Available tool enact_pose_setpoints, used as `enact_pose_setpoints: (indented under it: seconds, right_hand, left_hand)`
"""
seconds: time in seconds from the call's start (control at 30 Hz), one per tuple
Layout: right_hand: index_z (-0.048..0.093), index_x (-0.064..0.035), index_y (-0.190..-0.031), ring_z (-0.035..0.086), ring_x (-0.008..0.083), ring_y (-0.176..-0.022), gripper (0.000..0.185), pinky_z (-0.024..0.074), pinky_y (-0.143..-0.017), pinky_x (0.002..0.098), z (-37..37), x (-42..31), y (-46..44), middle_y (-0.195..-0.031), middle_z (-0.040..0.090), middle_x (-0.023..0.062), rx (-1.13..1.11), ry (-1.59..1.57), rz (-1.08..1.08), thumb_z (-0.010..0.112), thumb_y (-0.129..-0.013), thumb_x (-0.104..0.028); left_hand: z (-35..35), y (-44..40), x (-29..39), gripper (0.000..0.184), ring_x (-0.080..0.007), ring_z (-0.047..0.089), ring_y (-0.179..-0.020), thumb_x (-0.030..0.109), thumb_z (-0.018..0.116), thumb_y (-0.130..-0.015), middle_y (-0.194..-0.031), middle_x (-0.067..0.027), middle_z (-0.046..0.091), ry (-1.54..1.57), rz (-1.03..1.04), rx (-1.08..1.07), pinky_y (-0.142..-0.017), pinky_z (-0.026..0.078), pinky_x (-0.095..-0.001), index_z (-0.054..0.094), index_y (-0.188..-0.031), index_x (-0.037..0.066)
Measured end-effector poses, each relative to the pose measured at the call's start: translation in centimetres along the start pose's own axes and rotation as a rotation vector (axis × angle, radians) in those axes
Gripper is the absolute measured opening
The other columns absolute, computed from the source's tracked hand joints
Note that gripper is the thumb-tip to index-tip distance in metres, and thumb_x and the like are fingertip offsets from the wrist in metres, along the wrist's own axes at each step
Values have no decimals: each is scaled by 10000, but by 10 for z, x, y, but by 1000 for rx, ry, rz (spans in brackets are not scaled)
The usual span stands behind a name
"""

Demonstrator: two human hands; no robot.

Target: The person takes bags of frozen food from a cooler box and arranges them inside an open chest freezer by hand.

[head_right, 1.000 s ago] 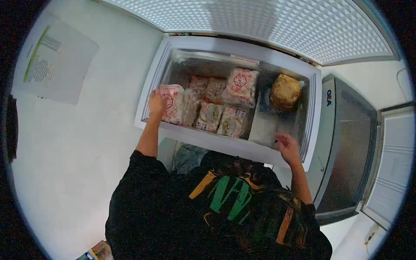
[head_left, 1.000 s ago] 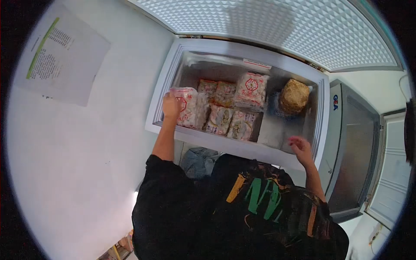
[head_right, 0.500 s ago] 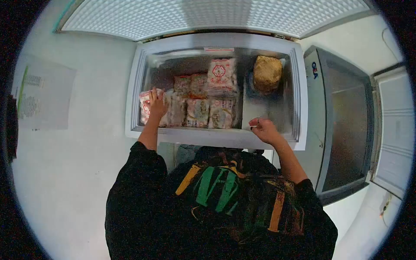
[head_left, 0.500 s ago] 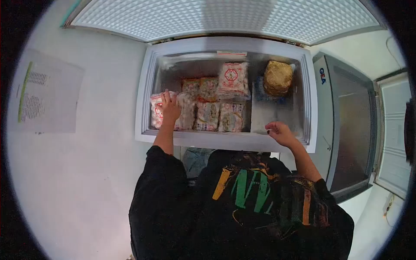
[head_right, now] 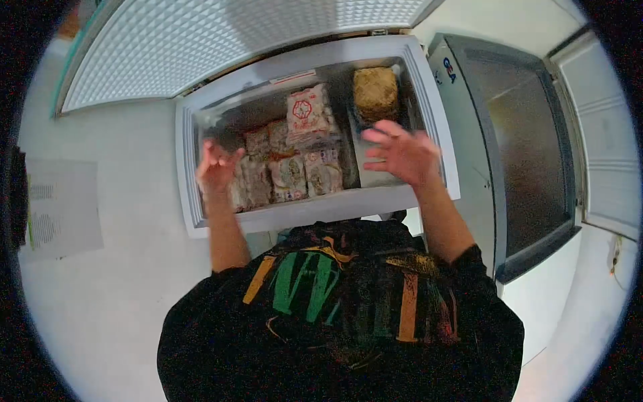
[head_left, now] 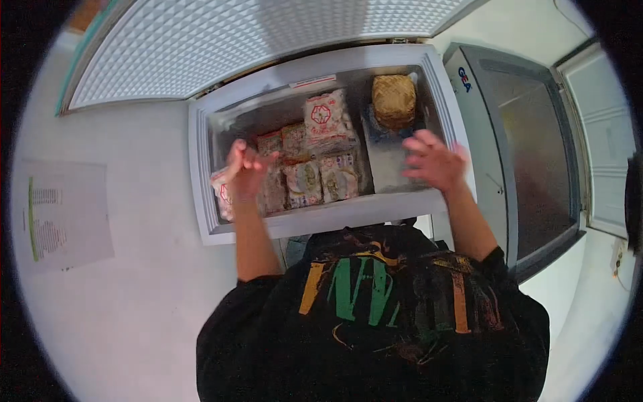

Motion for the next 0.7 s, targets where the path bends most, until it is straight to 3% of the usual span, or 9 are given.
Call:
enact_pose_setpoints:
  seconds: [0.07,0.13,0.27,0.33,0.47,0.53,0.63,0.67,0.7]
  right_hand:
    - [378,-53,-1199,478,309,-1019,592,358,-876,449,-69,46,-3,-1236,373,181,243,233,370,450,-774,-458]
    - [461,-34,-1123,497,290,-992,525,384,-843,426,-171,60,30,-1136,463,188,604,1454,887,506,-764,-414]
    - [510,-41,-965,513,213,-872,348,412,-723,335,-120,43,36,-964,513,133,725,960,668,537,-757,-318]
    - [543,-45,-859,524,162,-792,236,431,-642,274,-101,36,37,-848,547,97,770,643,506,557,-752,-254]
    - [464,-83,-745,432,103,-608,162,324,-483,208,-90,1,43,-721,469,22,737,603,151,540,-765,-224]
    - [402,-102,-700,333,84,-534,194,223,-431,224,-22,-9,12,-669,377,-1,462,85,-119,536,-760,-229]
    - [433,-90,-731,342,106,-531,223,252,-446,236,11,4,1,-682,382,7,184,86,-125,532,-749,-290]
    - [442,-86,-741,342,113,-535,243,256,-457,238,24,11,-3,-680,382,10,44,131,-68,535,-741,-311]
    - [488,-64,-808,430,146,-578,294,320,-487,238,12,25,-4,-726,457,37,21,66,26,548,-726,-340]
  left_hand:
    - [-45,11,-100,176,-201,586,-749,177,438,-843,-855,-72,591,-976,-281,98,-847,376,-436,530,-919,48]
    - [-64,11,-131,206,-208,581,-776,192,453,-833,-898,-86,585,-1471,-395,130,-829,382,-432,545,-937,41]
    - [-54,53,-168,256,-224,572,-727,249,462,-807,-878,-140,577,-1175,-616,4,-642,442,-337,557,-925,43]
    - [-54,38,-151,239,-209,565,-680,238,454,-822,-842,-131,577,-1280,-696,-5,-615,440,-332,549,-932,48]
    - [-30,-10,-73,222,-159,553,-618,218,411,-870,-784,-84,574,-1111,-652,98,-585,447,-306,520,-945,40]
    - [0,-39,-29,235,-149,559,-651,220,401,-876,-798,-78,576,-987,-609,86,-594,452,-302,512,-965,32]
    - [46,-52,-2,313,-140,548,-768,225,401,-875,-850,-73,576,-386,-294,-372,-722,443,-314,440,-1071,-16]
    - [37,-54,-21,313,-140,548,-768,225,401,-875,-850,-73,576,-385,-301,-391,-722,443,-314,440,-1071,-16]
    - [6,-56,-59,327,-154,550,-769,250,426,-861,-861,-84,577,-220,-473,-175,-742,435,-331,447,-1076,3]
Point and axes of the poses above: each hand's wrist, its own y-axis away from the middle knuckle, its own z-axis out of the palm, x = y × z, the point moved 7 cm from there along -y, towards the middle knuckle
